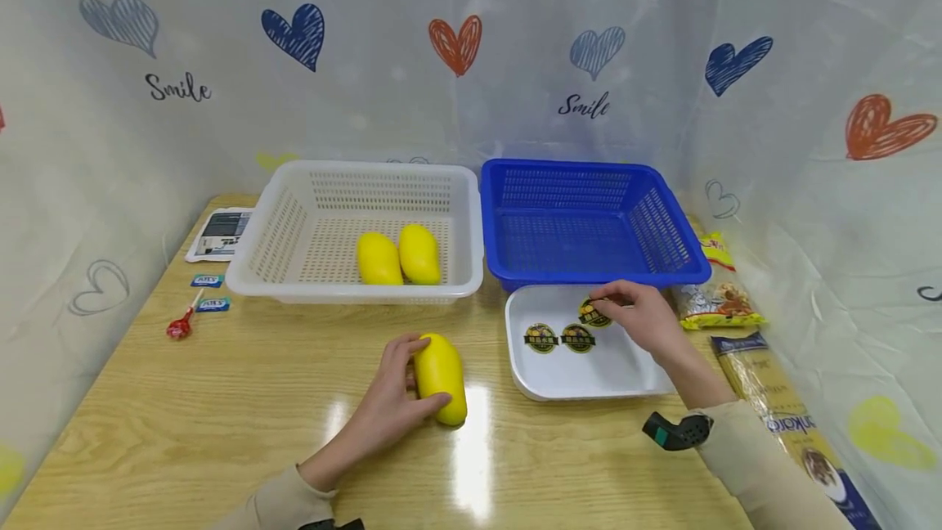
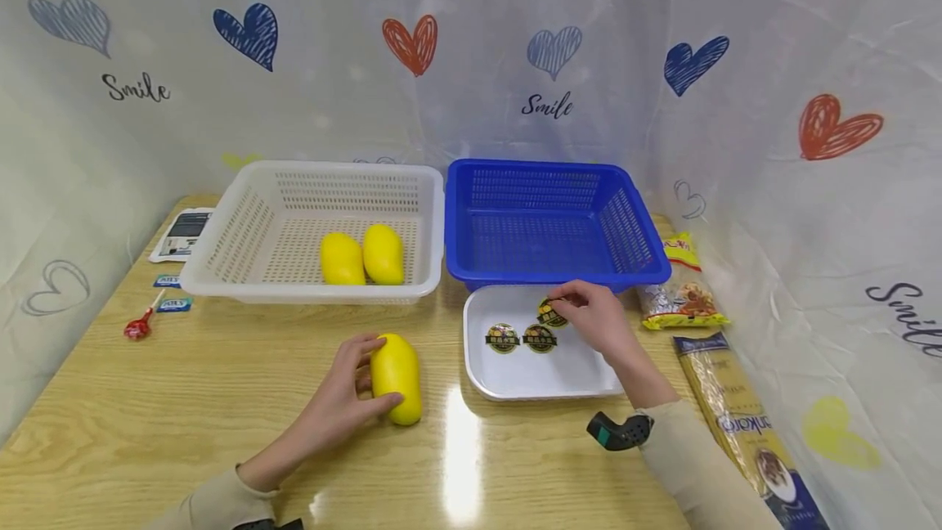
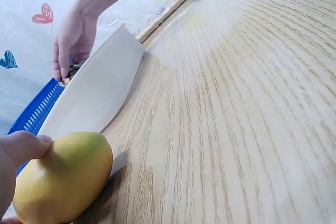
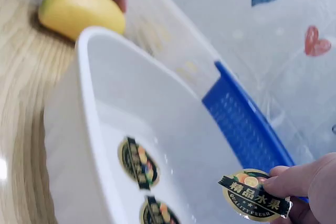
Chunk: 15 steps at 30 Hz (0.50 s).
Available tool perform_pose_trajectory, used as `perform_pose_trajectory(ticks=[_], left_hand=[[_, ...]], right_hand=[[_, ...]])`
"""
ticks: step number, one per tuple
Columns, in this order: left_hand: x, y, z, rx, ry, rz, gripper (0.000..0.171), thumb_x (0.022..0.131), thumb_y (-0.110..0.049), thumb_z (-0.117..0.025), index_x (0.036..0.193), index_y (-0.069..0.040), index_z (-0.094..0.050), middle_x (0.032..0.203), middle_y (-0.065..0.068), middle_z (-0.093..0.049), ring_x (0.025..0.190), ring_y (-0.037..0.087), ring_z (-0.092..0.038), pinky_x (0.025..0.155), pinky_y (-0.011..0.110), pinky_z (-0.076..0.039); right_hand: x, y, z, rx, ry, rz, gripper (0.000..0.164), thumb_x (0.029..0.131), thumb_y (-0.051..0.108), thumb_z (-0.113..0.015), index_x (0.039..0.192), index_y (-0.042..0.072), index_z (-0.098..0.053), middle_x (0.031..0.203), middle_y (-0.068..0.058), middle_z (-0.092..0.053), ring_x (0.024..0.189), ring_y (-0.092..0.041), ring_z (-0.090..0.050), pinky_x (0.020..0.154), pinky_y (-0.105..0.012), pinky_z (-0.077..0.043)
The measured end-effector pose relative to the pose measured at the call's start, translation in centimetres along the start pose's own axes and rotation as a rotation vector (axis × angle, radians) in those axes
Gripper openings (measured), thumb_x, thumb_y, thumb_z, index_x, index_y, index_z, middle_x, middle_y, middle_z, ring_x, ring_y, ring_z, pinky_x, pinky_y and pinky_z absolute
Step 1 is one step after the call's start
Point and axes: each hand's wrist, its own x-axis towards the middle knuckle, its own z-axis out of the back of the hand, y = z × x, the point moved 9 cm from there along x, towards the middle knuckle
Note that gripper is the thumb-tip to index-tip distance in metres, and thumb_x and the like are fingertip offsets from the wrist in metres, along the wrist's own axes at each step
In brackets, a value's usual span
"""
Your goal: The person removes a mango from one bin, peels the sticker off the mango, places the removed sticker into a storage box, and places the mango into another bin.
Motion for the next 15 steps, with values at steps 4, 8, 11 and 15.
perform_pose_trajectory(ticks=[4,8,11,15], left_hand=[[0.0,0.1,-0.1,0.006,0.008,0.001,0.079,0.077,-0.013,-0.085,0.141,0.0,-0.041,0.146,0.016,-0.031,0.11,0.032,-0.055,0.083,0.027,-0.054],[0.0,0.0,-0.1,0.006,0.014,-0.001,0.079,0.078,-0.014,-0.084,0.142,-0.001,-0.04,0.146,0.016,-0.031,0.108,0.032,-0.057,0.083,0.027,-0.054],[0.0,0.0,0.0,0.008,0.018,0.008,0.079,0.078,-0.013,-0.084,0.142,-0.001,-0.04,0.146,0.016,-0.031,0.108,0.032,-0.057,0.082,0.027,-0.054],[-0.1,-0.1,0.0,0.013,0.023,0.013,0.079,0.077,-0.013,-0.084,0.142,-0.001,-0.04,0.147,0.015,-0.03,0.111,0.031,-0.055,0.084,0.027,-0.053]], right_hand=[[0.0,-1.7,0.7,-0.006,0.006,-0.019,0.024,0.099,0.018,-0.06,0.118,0.004,-0.065,0.119,-0.017,-0.063,0.105,-0.031,-0.058,0.087,-0.051,-0.049],[0.1,-2.5,0.7,-0.009,0.038,-0.02,0.024,0.098,0.014,-0.061,0.118,0.002,-0.066,0.122,-0.018,-0.06,0.104,-0.031,-0.057,0.086,-0.051,-0.049],[0.3,-3.1,0.5,-0.037,0.059,-0.02,0.023,0.097,0.014,-0.062,0.116,0.001,-0.068,0.122,-0.019,-0.059,0.105,-0.032,-0.057,0.085,-0.048,-0.05],[0.7,-3.9,0.3,-0.113,0.068,-0.042,0.022,0.096,0.012,-0.064,0.113,0.0,-0.07,0.12,-0.02,-0.059,0.103,-0.032,-0.057,0.079,-0.041,-0.051]])
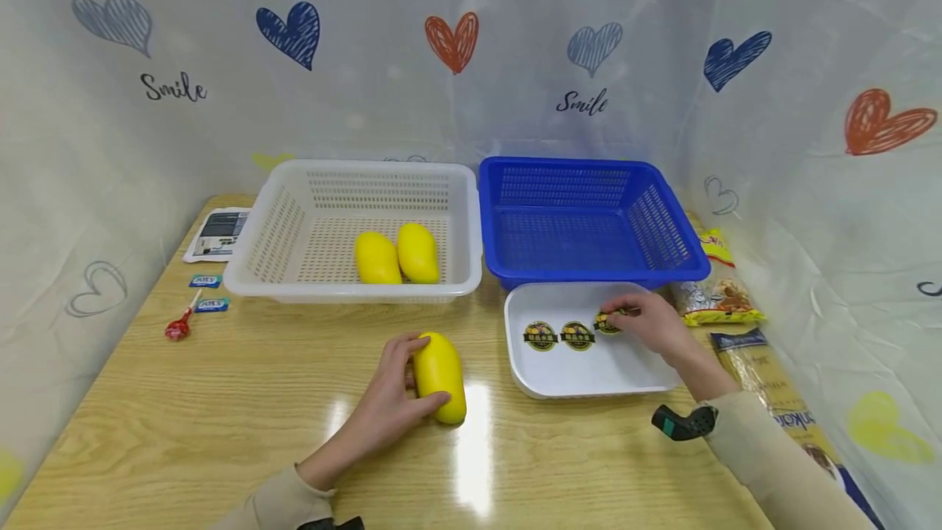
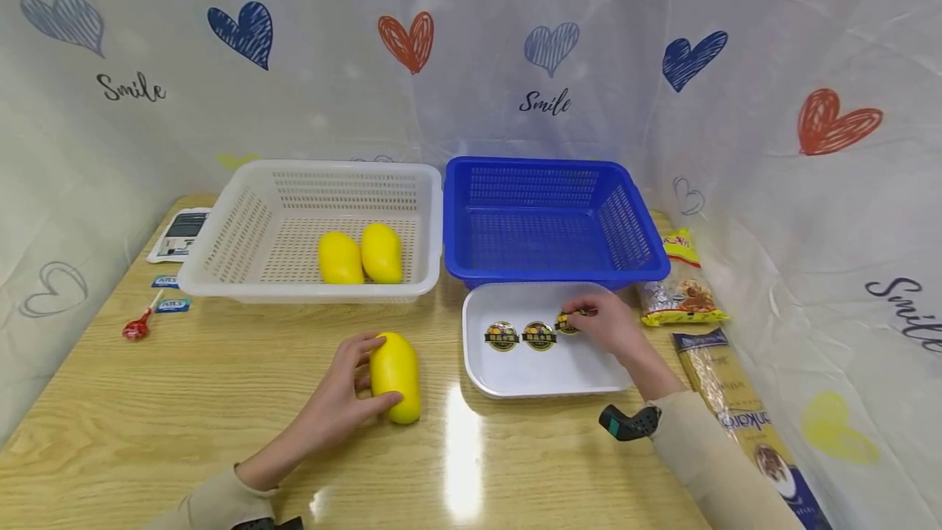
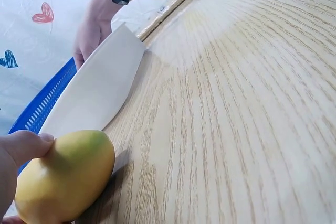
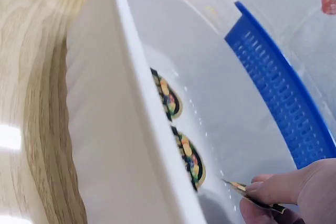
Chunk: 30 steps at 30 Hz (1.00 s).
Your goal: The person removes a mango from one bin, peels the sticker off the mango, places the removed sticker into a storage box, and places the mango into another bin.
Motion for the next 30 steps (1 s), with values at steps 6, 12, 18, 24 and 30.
perform_pose_trajectory(ticks=[6,12,18,24,30], left_hand=[[0.0,0.0,0.0,-0.019,0.001,-0.004,0.079,0.078,-0.013,-0.084,0.142,-0.001,-0.04,0.146,0.015,-0.031,0.11,0.032,-0.055,0.084,0.028,-0.054],[0.1,0.0,0.0,-0.021,0.004,-0.012,0.079,0.078,-0.012,-0.084,0.142,-0.001,-0.04,0.147,0.014,-0.03,0.11,0.031,-0.055,0.085,0.028,-0.053],[0.1,0.0,0.0,-0.016,0.005,-0.023,0.079,0.078,-0.013,-0.084,0.142,-0.001,-0.041,0.146,0.014,-0.03,0.111,0.03,-0.055,0.086,0.029,-0.053],[0.1,0.1,0.0,-0.029,0.012,-0.015,0.079,0.078,-0.013,-0.084,0.142,0.0,-0.04,0.147,0.015,-0.029,0.108,0.031,-0.056,0.085,0.028,-0.053],[0.1,0.2,0.0,-0.022,0.005,-0.013,0.079,0.077,-0.014,-0.085,0.142,-0.001,-0.041,0.147,0.014,-0.03,0.107,0.03,-0.056,0.085,0.029,-0.053]], right_hand=[[0.7,-0.6,-0.6,-0.115,0.023,-0.005,0.016,0.091,0.01,-0.068,0.104,0.002,-0.072,0.113,-0.018,-0.064,0.099,-0.032,-0.059,0.079,-0.042,-0.049],[1.3,-0.6,-1.3,-0.235,0.027,0.087,0.01,0.082,0.004,-0.07,0.092,0.003,-0.072,0.093,-0.01,-0.068,0.083,-0.022,-0.055,0.073,-0.035,-0.045],[1.4,0.3,-1.6,-0.327,0.01,0.174,0.009,0.077,0.001,-0.072,0.086,0.002,-0.07,0.084,-0.008,-0.067,0.073,-0.018,-0.053,0.068,-0.034,-0.045],[1.0,2.0,-1.7,-0.505,-0.054,0.29,0.008,0.073,0.0,-0.075,0.078,0.004,-0.071,0.075,-0.003,-0.069,0.075,-0.025,-0.062,0.076,-0.044,-0.05],[1.0,1.6,-2.7,-0.363,0.116,0.267,0.005,0.079,-0.004,-0.069,0.082,0.001,-0.069,0.076,-0.002,-0.067,0.07,-0.014,-0.058,0.066,-0.032,-0.049]])
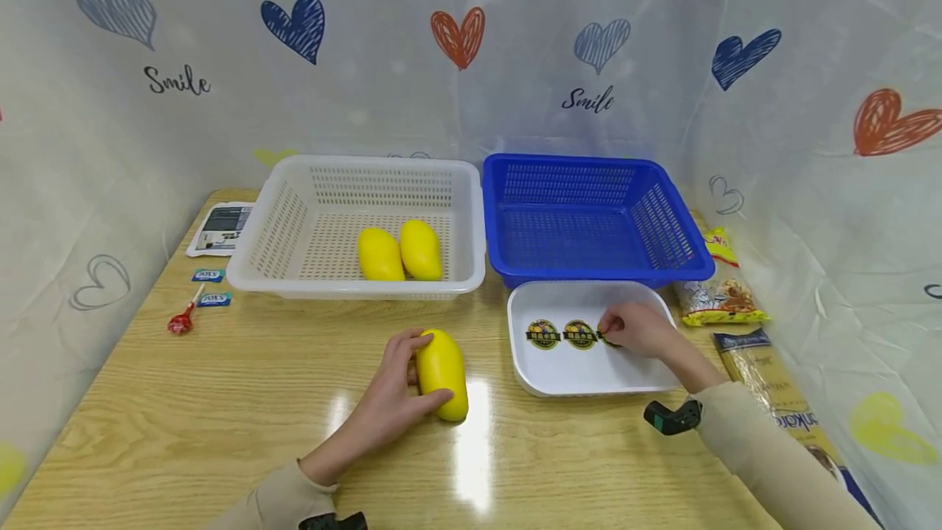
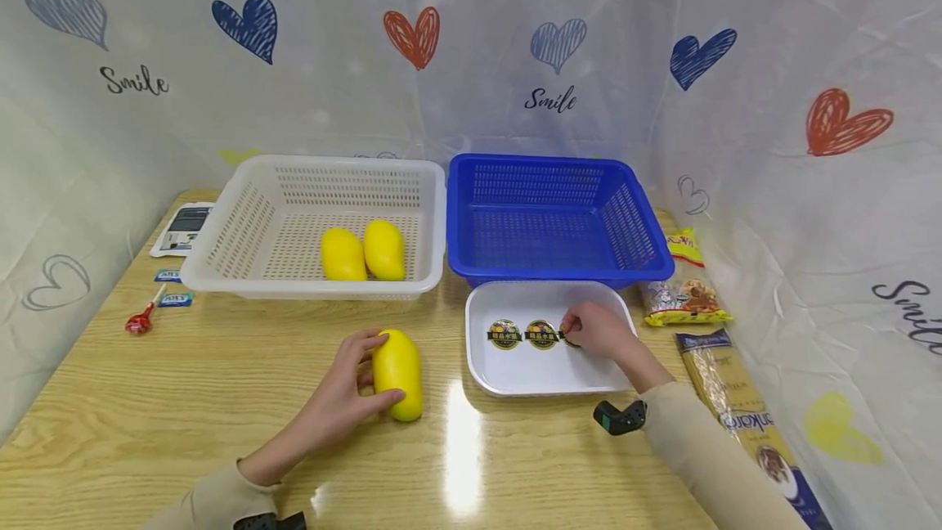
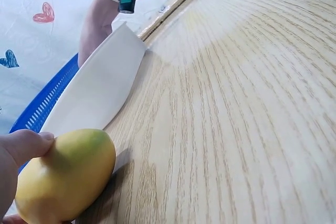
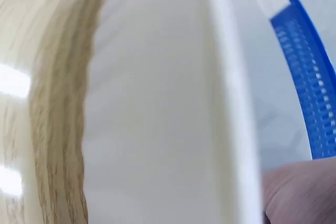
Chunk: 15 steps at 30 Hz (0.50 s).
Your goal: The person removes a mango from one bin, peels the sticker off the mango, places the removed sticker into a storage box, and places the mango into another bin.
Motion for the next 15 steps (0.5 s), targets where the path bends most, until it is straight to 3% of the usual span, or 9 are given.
perform_pose_trajectory(ticks=[4,15], left_hand=[[0.0,0.0,0.0,0.006,0.002,-0.001,0.079,0.077,-0.014,-0.085,0.142,-0.001,-0.041,0.147,0.014,-0.03,0.107,0.029,-0.056,0.084,0.029,-0.053],[0.1,-0.1,0.0,0.001,0.003,0.004,0.078,0.077,-0.013,-0.085,0.142,-0.001,-0.042,0.148,0.014,-0.03,0.105,0.028,-0.057,0.081,0.026,-0.054]], right_hand=[[-0.1,-0.3,-0.5,0.092,0.076,0.018,0.005,0.083,-0.001,-0.07,0.088,0.001,-0.068,0.082,-0.002,-0.066,0.075,-0.011,-0.057,0.069,-0.03,-0.049],[-0.8,1.6,0.3,0.045,0.099,0.111,0.019,0.087,0.002,-0.068,0.105,-0.006,-0.069,0.096,-0.01,-0.069,0.087,-0.023,-0.062,0.078,-0.041,-0.051]])
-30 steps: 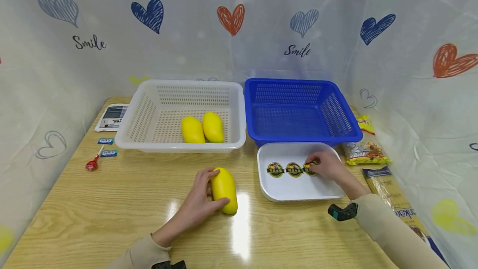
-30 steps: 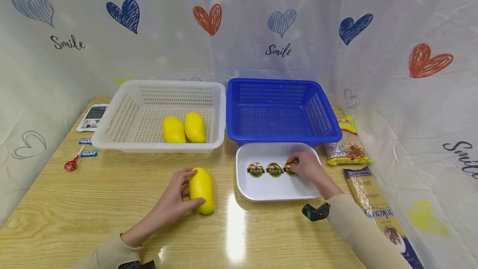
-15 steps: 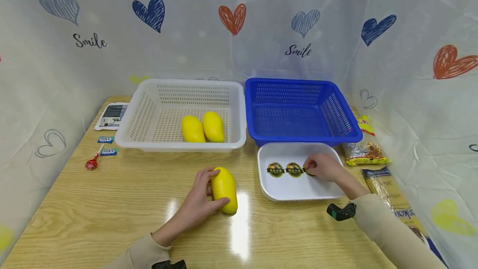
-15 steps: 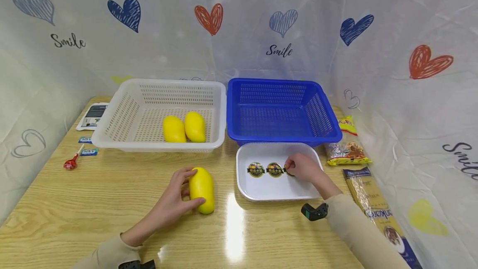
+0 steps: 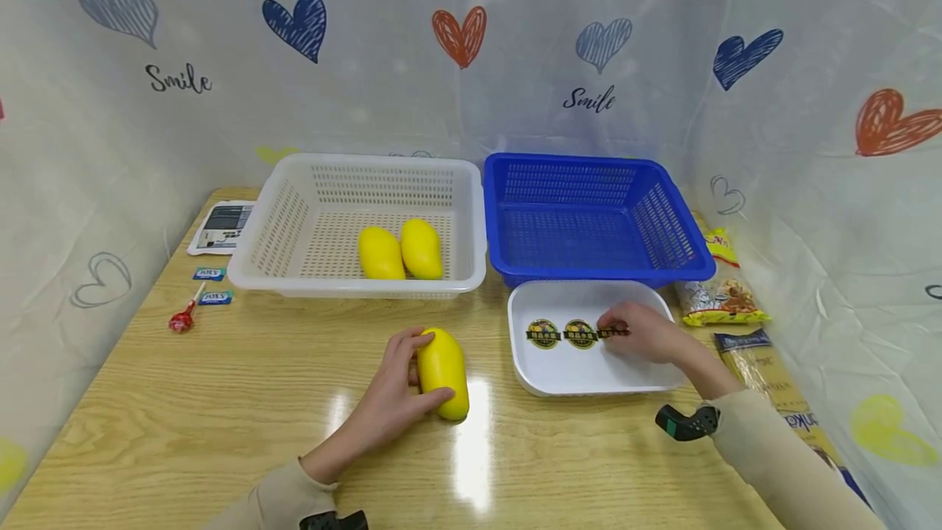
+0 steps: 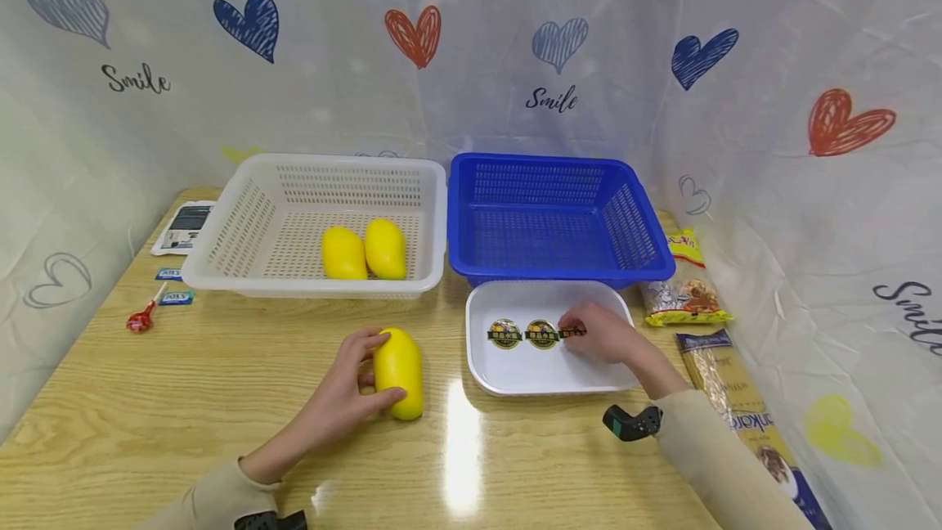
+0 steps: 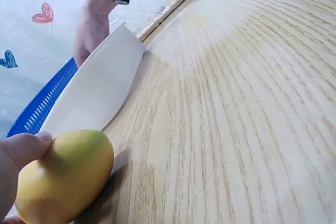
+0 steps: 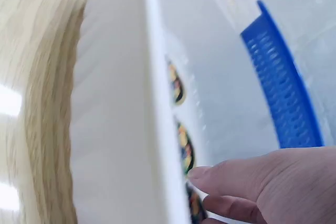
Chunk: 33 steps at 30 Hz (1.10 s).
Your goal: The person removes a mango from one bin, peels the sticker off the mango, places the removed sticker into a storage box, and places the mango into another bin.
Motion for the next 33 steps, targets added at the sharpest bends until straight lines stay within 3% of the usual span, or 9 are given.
perform_pose_trajectory(ticks=[5,10,14,17,20,25,28,33], left_hand=[[0.1,0.0,-0.2,-0.028,0.008,-0.009,0.075,0.081,-0.016,-0.082,0.143,-0.002,-0.042,0.149,0.016,-0.028,0.111,0.029,-0.056,0.083,0.027,-0.054],[-0.1,-0.1,-1.1,-0.102,0.07,-0.058,0.066,0.09,-0.014,-0.073,0.145,-0.001,-0.04,0.15,0.023,-0.024,0.116,0.036,-0.056,0.088,0.03,-0.054],[-0.4,-0.5,-1.7,-0.109,0.134,-0.105,0.062,0.094,-0.014,-0.068,0.148,-0.004,-0.039,0.15,0.027,-0.022,0.124,0.04,-0.05,0.093,0.034,-0.051],[-0.6,-1.1,-1.2,-0.032,0.161,-0.126,0.061,0.095,-0.019,-0.067,0.148,-0.008,-0.04,0.151,0.025,-0.025,0.124,0.039,-0.05,0.095,0.039,-0.05],[-0.7,-2.3,0.4,0.062,0.171,-0.175,0.055,0.097,-0.021,-0.064,0.146,-0.008,-0.043,0.149,0.023,-0.034,0.122,0.038,-0.053,0.093,0.043,-0.051],[-0.3,-4.6,5.2,0.149,0.135,-0.233,0.04,0.1,-0.018,-0.059,0.138,-0.01,-0.051,0.136,0.009,-0.054,0.118,0.03,-0.057,0.093,0.042,-0.052],[0.1,-6.0,8.5,0.197,0.097,-0.261,0.036,0.1,-0.015,-0.057,0.136,-0.011,-0.053,0.13,0.004,-0.058,0.113,0.023,-0.061,0.092,0.038,-0.052],[0.7,-7.4,13.6,0.262,0.003,-0.328,0.034,0.099,-0.006,-0.057,0.134,-0.005,-0.055,0.126,0.008,-0.06,0.11,0.019,-0.061,0.091,0.021,-0.049]], right_hand=[[-0.4,3.1,1.0,0.055,-0.047,-0.009,0.024,0.095,0.009,-0.063,0.116,-0.001,-0.067,0.111,-0.014,-0.066,0.1,-0.031,-0.061,0.084,-0.043,-0.052],[0.1,8.4,1.2,0.148,-0.148,0.064,0.024,0.096,0.012,-0.063,0.119,0.003,-0.066,0.115,-0.013,-0.064,0.102,-0.029,-0.063,0.083,-0.034,-0.055],[0.9,13.4,-0.3,0.178,-0.156,0.196,0.026,0.096,0.012,-0.064,0.12,0.003,-0.064,0.114,-0.012,-0.063,0.098,-0.024,-0.065,0.083,-0.033,-0.055],[1.7,16.3,-2.5,0.127,-0.115,0.256,0.029,0.095,0.014,-0.065,0.123,0.004,-0.063,0.115,-0.011,-0.061,0.096,-0.024,-0.065,0.084,-0.034,-0.054],[2.5,18.0,-4.8,0.035,-0.081,0.266,0.034,0.094,0.017,-0.067,0.124,0.005,-0.063,0.116,-0.009,-0.058,0.099,-0.022,-0.062,0.085,-0.035,-0.051],[3.4,19.7,-7.4,-0.09,-0.083,0.288,0.039,0.091,0.021,-0.07,0.125,0.004,-0.063,0.118,-0.011,-0.054,0.102,-0.022,-0.055,0.087,-0.036,-0.049],[3.7,20.2,-8.3,-0.091,-0.086,0.288,0.04,0.091,0.022,-0.071,0.127,0.008,-0.062,0.119,-0.011,-0.051,0.103,-0.022,-0.052,0.087,-0.036,-0.048],[4.2,20.5,-9.5,-0.011,-0.058,0.261,0.04,0.093,0.022,-0.069,0.13,0.014,-0.059,0.127,-0.011,-0.045,0.109,-0.023,-0.049,0.09,-0.037,-0.047]])
